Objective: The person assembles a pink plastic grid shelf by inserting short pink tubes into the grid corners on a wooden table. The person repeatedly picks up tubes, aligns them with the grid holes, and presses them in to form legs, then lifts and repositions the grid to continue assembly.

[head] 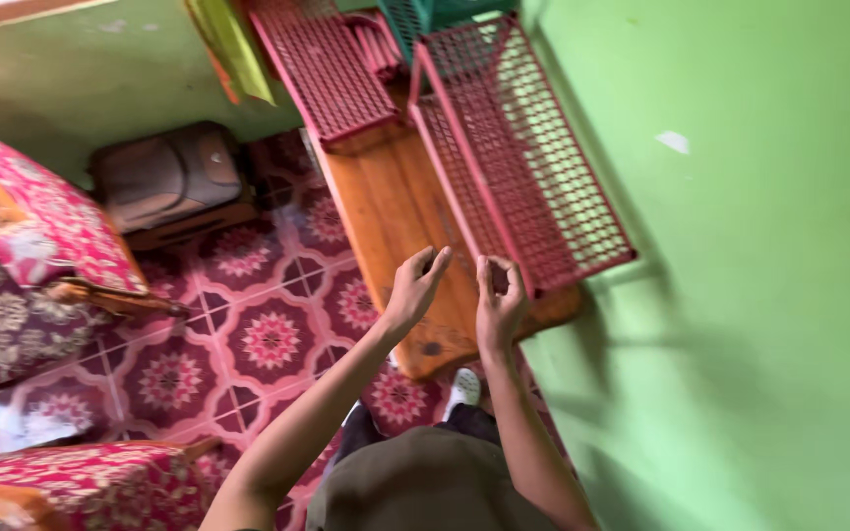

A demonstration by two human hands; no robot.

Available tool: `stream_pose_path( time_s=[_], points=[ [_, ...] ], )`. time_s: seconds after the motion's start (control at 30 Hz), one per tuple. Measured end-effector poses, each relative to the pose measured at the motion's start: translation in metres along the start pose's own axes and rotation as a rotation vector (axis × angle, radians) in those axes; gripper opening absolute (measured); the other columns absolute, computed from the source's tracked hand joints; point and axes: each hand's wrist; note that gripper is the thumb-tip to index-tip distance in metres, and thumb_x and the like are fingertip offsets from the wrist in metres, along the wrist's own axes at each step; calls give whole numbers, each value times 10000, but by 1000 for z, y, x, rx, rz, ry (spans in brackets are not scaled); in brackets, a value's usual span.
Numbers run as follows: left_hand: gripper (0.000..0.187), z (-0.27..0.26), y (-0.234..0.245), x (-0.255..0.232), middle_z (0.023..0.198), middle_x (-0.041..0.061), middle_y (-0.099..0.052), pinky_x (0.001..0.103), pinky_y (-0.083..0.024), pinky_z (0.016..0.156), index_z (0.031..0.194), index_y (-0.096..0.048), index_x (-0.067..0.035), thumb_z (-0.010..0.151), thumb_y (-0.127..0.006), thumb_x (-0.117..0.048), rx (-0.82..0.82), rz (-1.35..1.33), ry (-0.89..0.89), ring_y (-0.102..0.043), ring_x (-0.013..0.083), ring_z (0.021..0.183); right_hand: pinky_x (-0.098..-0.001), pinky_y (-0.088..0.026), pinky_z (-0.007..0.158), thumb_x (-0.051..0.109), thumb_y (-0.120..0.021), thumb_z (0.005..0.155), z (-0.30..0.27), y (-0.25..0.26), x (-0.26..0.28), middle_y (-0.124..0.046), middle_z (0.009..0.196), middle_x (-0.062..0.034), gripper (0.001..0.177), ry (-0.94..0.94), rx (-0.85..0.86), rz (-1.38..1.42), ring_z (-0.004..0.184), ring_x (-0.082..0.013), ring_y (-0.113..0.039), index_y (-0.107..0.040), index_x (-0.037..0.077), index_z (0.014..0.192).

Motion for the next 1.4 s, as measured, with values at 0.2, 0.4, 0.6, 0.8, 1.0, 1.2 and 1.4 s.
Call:
stream_pose_path(
  time_s=[0.2, 0.4, 0.6, 0.8, 1.0, 1.2, 1.4],
  points=[
    [322, -7, 114, 19, 696, -10, -451, 280, -397, 554, 883, -533, -38, 1000, -671, -304, -55, 27, -35, -408, 77, 639, -228, -426, 595, 221, -734, 995, -53, -94, -11, -600, 759, 42, 218, -135, 30, -86, 674, -37, -508, -691, 17, 931],
    [216, -12, 195, 17, 748, -1, -587, 263, -432, 545, 1052, -630, -47, 1000, -655, -255, -100, -35, 71, -478, 71, 628, -225, -476, 622, 222, -741, 973, -81, -163, -18, -638, 773, 32, 205, -115, 142, -85, 700, -41, -560, -687, 32, 922],
    [210, 33, 226, 37, 806, -18, -638, 225, -469, 570, 1097, -670, -52, 993, -662, -235, -112, -98, 19, -605, 35, 680, -227, -543, 706, 216, -679, 974, -58, -210, -30, -745, 874, 27, 204, -130, 307, -106, 780, -50, -682, -745, 52, 1076],
    [305, 128, 236, 95, 825, 59, -656, 242, -491, 610, 1038, -639, 46, 1023, -750, -237, -123, -61, 73, -580, 85, 697, -248, -530, 723, 198, -725, 984, -11, -259, -80, -732, 849, -25, 183, -214, 288, -84, 773, -96, -655, -766, 34, 1051],
    [281, 236, 260, 110, 959, 37, -732, 252, -557, 684, 1198, -657, -51, 926, -686, -119, -99, 25, -68, -673, 71, 788, -230, -536, 681, 206, -737, 932, 71, -310, -126, -733, 872, 10, 215, -336, 314, -57, 753, -83, -668, -758, 75, 1102],
    [235, 326, 264, 113, 966, 66, -730, 307, -550, 731, 1175, -681, -57, 947, -668, -114, -37, 120, -11, -672, 150, 816, -232, -505, 655, 209, -728, 942, 141, -338, -147, -719, 883, 5, 228, -379, 254, -35, 761, -77, -657, -746, 94, 1138],
    [274, 398, 254, 120, 993, 105, -737, 303, -564, 756, 1198, -671, -69, 930, -623, -98, 59, 163, 28, -697, 158, 877, -221, -557, 740, 216, -702, 967, 182, -361, -168, -752, 923, 8, 210, -409, 175, -20, 806, -80, -681, -745, 92, 1130]
  ],
)
Point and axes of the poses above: each hand's wrist, its own z-axis towards the middle knuckle, its own y-axis out of the back of the hand, x = y × z
